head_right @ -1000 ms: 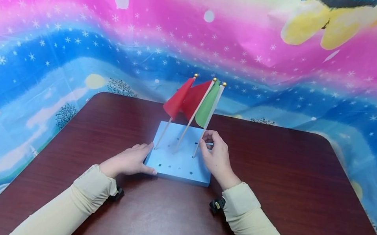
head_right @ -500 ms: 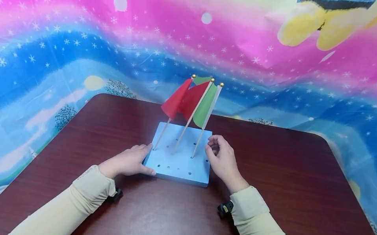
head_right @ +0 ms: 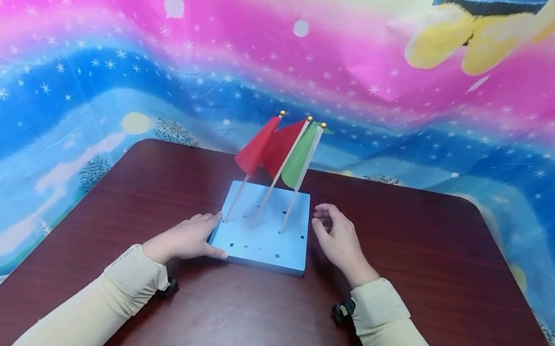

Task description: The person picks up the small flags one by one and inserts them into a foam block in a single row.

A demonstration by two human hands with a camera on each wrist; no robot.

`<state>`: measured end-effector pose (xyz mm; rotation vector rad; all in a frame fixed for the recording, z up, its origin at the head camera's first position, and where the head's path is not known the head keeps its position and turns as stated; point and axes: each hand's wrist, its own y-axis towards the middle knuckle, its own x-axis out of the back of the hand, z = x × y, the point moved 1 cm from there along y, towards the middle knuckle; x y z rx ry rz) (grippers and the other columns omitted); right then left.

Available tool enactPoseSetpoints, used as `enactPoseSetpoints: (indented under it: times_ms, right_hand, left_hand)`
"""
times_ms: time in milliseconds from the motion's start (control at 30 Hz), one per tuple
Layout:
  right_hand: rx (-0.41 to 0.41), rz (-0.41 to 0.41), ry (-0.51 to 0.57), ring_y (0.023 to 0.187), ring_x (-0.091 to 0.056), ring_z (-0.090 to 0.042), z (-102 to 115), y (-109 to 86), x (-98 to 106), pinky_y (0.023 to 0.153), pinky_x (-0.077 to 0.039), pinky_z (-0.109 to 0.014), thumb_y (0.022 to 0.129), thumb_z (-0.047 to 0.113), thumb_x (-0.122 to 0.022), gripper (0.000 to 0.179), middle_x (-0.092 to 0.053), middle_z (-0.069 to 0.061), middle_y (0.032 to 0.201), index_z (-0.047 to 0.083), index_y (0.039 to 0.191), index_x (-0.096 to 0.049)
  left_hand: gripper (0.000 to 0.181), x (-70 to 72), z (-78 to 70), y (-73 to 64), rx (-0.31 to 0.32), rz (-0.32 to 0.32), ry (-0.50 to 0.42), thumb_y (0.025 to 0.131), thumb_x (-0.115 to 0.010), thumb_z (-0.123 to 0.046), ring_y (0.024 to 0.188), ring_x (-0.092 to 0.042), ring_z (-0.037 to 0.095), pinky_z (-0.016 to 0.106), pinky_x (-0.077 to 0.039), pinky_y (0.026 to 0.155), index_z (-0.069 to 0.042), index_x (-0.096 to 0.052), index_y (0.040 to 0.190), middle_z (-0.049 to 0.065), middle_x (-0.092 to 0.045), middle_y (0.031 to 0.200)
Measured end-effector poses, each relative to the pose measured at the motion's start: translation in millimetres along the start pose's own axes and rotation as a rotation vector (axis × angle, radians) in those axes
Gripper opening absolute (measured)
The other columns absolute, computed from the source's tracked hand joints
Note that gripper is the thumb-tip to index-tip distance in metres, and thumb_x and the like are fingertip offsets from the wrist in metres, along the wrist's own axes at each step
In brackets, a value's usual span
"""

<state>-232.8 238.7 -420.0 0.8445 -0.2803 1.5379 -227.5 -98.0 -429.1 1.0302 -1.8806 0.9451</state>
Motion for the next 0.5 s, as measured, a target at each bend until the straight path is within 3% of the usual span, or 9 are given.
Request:
enactPoseSetpoints:
  times_ms: [500]
  right_hand:
    - [0.013,0.010,-0.115,0.106,-0.065,-0.038,-21,-14.8,27,0.091,-0.051,-0.056,0.104,0.007,-0.059,0.030,-0.068,-0.022,0.119,-0.005,0.132,-0.059]
  left_hand:
    - [0.110,-2.5,9.2,-3.1,0.004,-0.020,-0.031,0.086,-0.078,-0.057,0.144,-0.037,0.043,0.058,-0.032,0.114,0.007,-0.026,0.160,0.027,-0.038,0.158]
